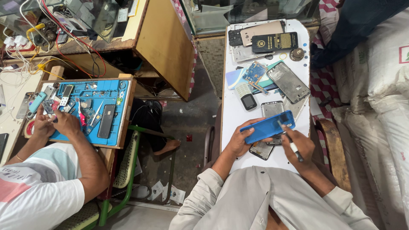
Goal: The person holds a blue smartphone in one hand and uses a pry tool to work around the seam of its back cover, separating the cover from the phone body over a table covered with disassembled phone parts and housings.
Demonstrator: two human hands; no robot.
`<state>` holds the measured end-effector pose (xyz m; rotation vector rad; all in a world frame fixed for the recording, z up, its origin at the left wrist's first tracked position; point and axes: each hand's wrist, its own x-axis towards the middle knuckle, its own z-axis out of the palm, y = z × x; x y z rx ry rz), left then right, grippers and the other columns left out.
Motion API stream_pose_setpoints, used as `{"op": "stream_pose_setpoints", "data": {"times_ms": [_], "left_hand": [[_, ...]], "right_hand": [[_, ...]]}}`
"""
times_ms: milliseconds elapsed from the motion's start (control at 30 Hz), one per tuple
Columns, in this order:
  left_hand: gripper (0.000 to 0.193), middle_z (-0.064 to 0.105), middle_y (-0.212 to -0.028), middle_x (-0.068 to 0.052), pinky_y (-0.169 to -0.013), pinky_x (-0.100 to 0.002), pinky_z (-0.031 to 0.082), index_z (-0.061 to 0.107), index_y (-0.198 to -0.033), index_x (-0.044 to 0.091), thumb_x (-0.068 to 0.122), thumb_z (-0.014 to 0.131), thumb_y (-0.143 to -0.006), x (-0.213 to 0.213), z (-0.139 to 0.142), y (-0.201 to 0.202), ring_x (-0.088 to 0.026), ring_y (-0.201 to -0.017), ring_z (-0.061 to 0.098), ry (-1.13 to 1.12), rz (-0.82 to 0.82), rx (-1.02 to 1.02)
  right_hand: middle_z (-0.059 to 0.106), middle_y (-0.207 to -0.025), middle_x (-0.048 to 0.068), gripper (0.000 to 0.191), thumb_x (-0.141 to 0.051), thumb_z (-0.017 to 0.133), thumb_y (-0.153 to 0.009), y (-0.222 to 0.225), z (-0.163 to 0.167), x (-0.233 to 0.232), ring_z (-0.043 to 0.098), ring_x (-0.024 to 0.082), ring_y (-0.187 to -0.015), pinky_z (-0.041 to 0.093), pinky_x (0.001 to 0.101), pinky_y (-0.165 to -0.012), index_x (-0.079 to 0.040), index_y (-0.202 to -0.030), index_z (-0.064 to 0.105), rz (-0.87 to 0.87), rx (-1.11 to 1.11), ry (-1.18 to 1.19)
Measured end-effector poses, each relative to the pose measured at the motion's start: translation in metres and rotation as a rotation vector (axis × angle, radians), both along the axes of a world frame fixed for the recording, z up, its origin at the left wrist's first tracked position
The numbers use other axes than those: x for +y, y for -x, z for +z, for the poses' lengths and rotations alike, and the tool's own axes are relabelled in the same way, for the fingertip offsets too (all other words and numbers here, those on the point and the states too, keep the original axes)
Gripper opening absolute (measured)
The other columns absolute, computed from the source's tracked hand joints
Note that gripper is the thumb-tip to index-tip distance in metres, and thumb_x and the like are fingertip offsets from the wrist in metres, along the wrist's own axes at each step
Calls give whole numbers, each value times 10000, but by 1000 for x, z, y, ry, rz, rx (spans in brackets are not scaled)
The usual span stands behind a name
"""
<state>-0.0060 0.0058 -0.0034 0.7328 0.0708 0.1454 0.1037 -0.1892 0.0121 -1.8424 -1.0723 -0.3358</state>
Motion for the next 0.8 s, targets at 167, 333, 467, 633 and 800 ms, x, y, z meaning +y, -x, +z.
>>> {"op": "stream_pose_setpoints", "data": {"times_ms": [167, 333, 467, 633, 800], "left_hand": [[641, 538, -1422, -291, -1072, -476, 571, 444, -1471, -76, 269, 669, -979, -1, 0, -1, -420, -1172, 673, 34, -24, 8], [656, 548, -1412, -281, -1061, -473, 570, 431, -1487, -62, 259, 666, -965, 0, -1, 0, -434, -1120, 686, 39, -53, -5], [665, 546, -1415, -284, -1045, -481, 580, 430, -1473, -66, 263, 675, -950, -1, -2, 0, -441, -1115, 686, 50, -46, -2], [667, 535, -1416, -291, -1027, -483, 591, 437, -1474, -66, 274, 682, -955, 0, -3, 2, -438, -1106, 690, 85, -47, -12], [686, 536, -1421, -297, -1008, -463, 600, 434, -1475, -72, 279, 694, -945, 0, -3, 1, -433, -1115, 689, 60, -36, -12]], "right_hand": [[685, -839, 173, 307, -46, 688, -978, 0, -1, -1, 687, 252, -691, 529, 348, -651, 37, -1274, 688, -63, 75, -34], [713, -979, 215, 321, -60, 678, -982, -1, -2, -2, 730, 294, -836, 564, 351, -735, 22, -1292, 665, 34, -13, -73], [718, -878, 173, 316, -51, 678, -991, 0, -3, -2, 734, 266, -767, 567, 356, -701, 24, -1298, 686, -52, 164, -49], [722, -962, 207, 310, -68, 695, -959, 0, -1, -1, 737, 292, -815, 563, 366, -716, 42, -1248, 682, 63, -49, -25], [734, -959, 207, 302, -52, 678, -989, 1, 1, -2, 718, 246, -753, 557, 348, -685, 50, -1274, 687, -39, 71, -51]]}}
